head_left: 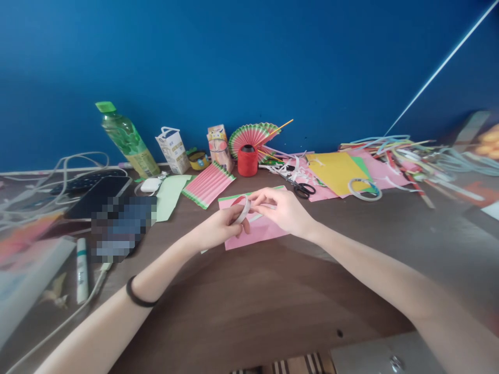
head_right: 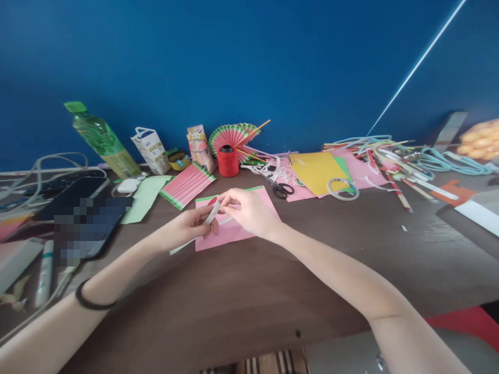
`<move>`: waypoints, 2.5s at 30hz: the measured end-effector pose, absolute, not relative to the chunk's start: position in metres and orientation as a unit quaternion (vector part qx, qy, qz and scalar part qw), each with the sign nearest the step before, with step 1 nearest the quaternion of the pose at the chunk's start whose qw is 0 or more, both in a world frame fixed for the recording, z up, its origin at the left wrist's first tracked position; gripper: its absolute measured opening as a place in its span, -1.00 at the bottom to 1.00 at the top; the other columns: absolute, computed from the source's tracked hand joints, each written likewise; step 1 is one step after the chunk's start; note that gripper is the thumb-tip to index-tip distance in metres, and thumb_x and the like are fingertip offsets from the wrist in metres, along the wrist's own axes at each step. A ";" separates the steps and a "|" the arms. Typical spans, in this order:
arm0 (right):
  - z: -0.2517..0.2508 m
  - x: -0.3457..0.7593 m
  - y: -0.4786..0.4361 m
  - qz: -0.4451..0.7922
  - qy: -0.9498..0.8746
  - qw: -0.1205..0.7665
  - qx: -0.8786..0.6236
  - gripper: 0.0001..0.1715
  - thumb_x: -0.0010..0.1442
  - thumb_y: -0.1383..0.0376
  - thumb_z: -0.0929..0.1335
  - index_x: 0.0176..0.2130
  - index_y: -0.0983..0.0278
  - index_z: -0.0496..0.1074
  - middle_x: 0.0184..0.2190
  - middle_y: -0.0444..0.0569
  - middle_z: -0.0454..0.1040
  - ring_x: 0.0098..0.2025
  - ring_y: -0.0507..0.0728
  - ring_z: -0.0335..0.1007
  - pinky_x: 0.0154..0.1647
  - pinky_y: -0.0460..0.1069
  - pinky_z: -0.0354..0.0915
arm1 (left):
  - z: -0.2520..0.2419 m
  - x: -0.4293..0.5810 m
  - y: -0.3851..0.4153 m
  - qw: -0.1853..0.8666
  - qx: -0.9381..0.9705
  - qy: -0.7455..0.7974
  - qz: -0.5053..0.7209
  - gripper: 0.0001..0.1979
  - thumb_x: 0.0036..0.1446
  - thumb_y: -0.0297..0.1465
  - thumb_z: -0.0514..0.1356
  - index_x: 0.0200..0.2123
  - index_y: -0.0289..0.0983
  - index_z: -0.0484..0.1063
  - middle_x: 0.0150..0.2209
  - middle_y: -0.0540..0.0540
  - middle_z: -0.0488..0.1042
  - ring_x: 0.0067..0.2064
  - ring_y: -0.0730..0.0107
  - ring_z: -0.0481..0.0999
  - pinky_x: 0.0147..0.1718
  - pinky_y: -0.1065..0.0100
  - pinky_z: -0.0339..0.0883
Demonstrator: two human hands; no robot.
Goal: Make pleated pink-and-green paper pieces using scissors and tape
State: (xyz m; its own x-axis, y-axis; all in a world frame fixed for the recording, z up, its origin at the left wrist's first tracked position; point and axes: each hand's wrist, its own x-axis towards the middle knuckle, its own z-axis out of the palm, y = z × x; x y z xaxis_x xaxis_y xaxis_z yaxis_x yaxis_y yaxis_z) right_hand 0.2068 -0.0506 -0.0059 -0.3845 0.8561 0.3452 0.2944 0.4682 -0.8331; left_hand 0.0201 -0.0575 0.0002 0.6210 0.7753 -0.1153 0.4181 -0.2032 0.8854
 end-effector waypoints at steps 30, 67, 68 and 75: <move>0.003 0.218 -0.049 0.467 -0.740 0.364 -0.319 -0.84 0.19 0.28 0.23 -0.41 0.20 0.10 -0.21 0.00 0.48 0.02 0.15 0.34 -0.01 0.11 0.24 | 0.001 0.003 -0.048 0.426 0.764 0.426 0.230 -0.62 0.16 -0.32 -0.16 -0.10 -0.36 0.30 -0.59 0.10 0.07 -0.55 0.52 0.06 -0.50 0.43 0.05; -0.032 0.249 0.004 0.369 -0.758 0.189 -0.504 -0.78 -0.04 0.21 0.33 -0.51 0.34 0.43 -0.43 -0.05 0.39 -0.30 0.08 0.28 -0.25 -0.03 0.16 | -0.055 0.035 -0.064 0.003 0.921 0.360 0.151 -0.63 0.17 -0.45 -0.07 0.02 -0.41 0.29 -0.05 -0.26 0.32 -0.04 0.18 0.28 0.01 0.11 0.20; -0.033 0.250 0.004 0.362 -0.761 0.188 -0.505 -0.78 -0.04 0.21 0.33 -0.51 0.34 0.43 -0.43 -0.05 0.39 -0.30 0.08 0.28 -0.25 -0.03 0.16 | -0.055 0.035 -0.064 0.003 0.921 0.360 0.151 -0.63 0.17 -0.45 -0.06 0.02 -0.42 0.29 -0.05 -0.26 0.32 -0.03 0.18 0.28 0.01 0.11 0.20; -0.038 0.250 0.006 0.342 -0.774 0.187 -0.499 -0.82 -0.04 0.24 0.35 -0.52 0.33 0.42 -0.43 -0.05 0.41 -0.29 0.09 0.30 -0.25 -0.04 0.17 | -0.056 0.036 -0.064 0.013 0.918 0.367 0.151 -0.63 0.17 -0.44 -0.07 0.02 -0.41 0.30 -0.05 -0.27 0.33 -0.04 0.17 0.29 0.01 0.10 0.20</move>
State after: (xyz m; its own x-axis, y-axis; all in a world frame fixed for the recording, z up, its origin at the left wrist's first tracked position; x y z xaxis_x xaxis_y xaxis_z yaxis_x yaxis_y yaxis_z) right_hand 0.2502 0.0059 -0.0378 -0.4326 0.9001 -0.0509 0.6438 0.2689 -0.7164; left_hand 0.0358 -0.0644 -0.0555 0.6842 0.6783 0.2679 0.6705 -0.7296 0.1345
